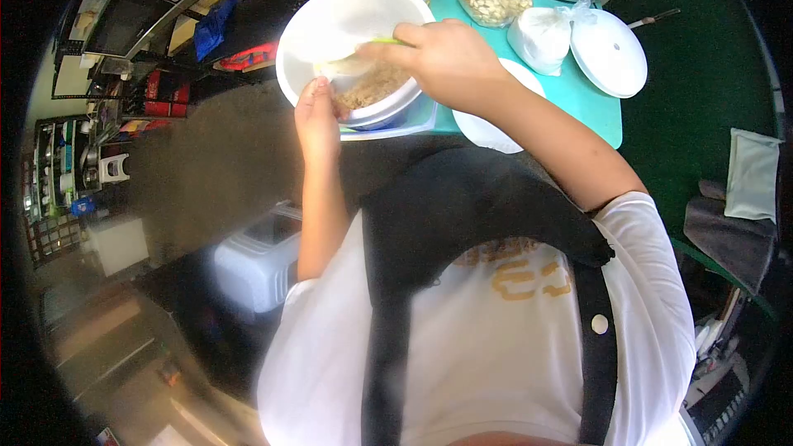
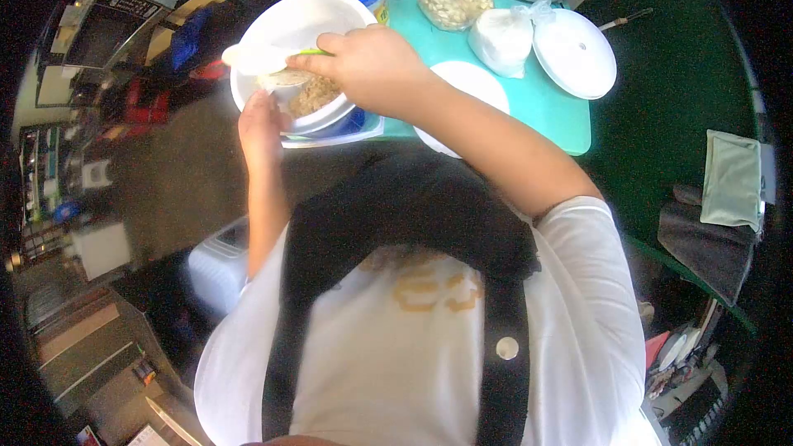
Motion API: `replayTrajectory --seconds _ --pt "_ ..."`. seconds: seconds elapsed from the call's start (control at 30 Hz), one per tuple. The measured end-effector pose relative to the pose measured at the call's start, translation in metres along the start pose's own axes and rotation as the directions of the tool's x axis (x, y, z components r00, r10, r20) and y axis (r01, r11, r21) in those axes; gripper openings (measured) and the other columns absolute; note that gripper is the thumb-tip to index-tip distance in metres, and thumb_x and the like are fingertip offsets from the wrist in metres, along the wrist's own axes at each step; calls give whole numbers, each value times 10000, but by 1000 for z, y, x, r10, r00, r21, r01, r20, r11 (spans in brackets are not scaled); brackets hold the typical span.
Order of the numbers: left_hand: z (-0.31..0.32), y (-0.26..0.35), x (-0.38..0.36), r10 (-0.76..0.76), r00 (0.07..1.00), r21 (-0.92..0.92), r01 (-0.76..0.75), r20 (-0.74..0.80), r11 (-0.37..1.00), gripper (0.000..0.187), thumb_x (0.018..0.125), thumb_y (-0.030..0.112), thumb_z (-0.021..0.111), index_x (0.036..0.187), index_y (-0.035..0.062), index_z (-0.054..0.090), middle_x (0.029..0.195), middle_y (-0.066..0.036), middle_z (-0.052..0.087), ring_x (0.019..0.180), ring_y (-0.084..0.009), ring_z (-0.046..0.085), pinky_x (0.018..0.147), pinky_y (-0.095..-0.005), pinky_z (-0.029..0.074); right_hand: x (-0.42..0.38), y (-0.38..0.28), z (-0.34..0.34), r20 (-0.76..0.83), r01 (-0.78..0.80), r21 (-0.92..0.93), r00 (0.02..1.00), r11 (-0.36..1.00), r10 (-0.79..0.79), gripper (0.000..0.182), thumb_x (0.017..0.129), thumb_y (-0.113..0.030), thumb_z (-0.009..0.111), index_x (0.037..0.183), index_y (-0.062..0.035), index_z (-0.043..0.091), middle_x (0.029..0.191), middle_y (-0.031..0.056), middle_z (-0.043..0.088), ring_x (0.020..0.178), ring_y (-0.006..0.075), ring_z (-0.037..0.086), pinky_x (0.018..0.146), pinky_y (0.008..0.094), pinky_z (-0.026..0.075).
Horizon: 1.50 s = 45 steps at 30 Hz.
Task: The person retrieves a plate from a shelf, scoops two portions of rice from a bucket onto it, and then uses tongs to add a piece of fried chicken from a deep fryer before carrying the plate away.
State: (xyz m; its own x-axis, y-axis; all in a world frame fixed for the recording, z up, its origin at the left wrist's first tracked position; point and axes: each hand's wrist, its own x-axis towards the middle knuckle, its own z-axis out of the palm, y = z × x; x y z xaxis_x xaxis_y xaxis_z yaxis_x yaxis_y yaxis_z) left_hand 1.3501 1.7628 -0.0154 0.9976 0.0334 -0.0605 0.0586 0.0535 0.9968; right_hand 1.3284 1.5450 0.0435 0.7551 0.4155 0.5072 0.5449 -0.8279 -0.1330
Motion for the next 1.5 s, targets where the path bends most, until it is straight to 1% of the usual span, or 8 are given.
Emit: replayTrajectory --seconds 0.37,0.47,0.63,0.77,0.93,1.17,1.37,1.5 --pt "-8 2 3 -10 994 73 2 110 997 275 977 228 459 772 57 526 666 19 471 500 -67 433 464 -208 362 21 32 30 16 190 -90 982 978 -189 463 767 -87 525 1178 -285 609 790 -8 574 711 195 612 612 342 463" --pt "-8 3 2 -7 994 49 1 110 999 250 972 241 468 893 34 585 665 42 478 562 -50 423 497 -218 360 24 52 49 114 33 -172 993 985 -13 462 780 -88 513 1200 -262 599 804 24 594 698 242 619 616 372 482" --pt "-12 2 3 -43 992 -148 61 121 987 246 974 220 459 822 42 536 691 13 474 526 -76 443 469 -221 389 33 16 18 50 -122 99 992 988 118 503 791 -84 527 1254 -279 556 840 71 617 725 292 624 644 378 511" --pt "-18 -4 7 -53 994 -234 76 99 969 231 974 214 450 848 38 529 674 18 440 540 -81 420 481 -246 394 27 10 36 88 -54 106 995 993 45 497 817 -93 530 1272 -293 536 886 85 644 769 298 633 674 381 512" --pt "-13 4 4 -119 992 -476 124 42 871 149 945 205 482 898 63 489 720 25 437 647 -104 412 551 -274 358 12 44 61 17 -432 269 896 861 445 395 867 -133 546 1251 -224 572 998 122 662 853 309 644 720 357 508" --pt "-26 0 12 -167 980 -673 197 111 713 186 929 221 489 800 94 445 694 4 417 668 -126 396 600 -271 338 -15 15 57 -177 -232 426 926 874 332 375 844 -119 611 1219 -136 602 702 102 566 620 238 553 607 314 458" --pt "-30 3 13 -139 970 -702 241 200 671 304 945 259 403 677 128 344 650 8 309 607 -122 301 547 -279 296 -5 29 61 -273 -406 383 808 830 522 385 824 -90 627 1206 -136 613 701 110 571 613 240 554 585 328 445" --pt "-31 5 12 -155 971 -685 239 183 688 301 939 249 404 672 127 337 640 8 308 600 -123 301 545 -278 295 -7 20 49 -310 -46 290 940 956 139 360 813 -103 635 1172 -128 634 651 101 541 573 234 540 544 339 425"
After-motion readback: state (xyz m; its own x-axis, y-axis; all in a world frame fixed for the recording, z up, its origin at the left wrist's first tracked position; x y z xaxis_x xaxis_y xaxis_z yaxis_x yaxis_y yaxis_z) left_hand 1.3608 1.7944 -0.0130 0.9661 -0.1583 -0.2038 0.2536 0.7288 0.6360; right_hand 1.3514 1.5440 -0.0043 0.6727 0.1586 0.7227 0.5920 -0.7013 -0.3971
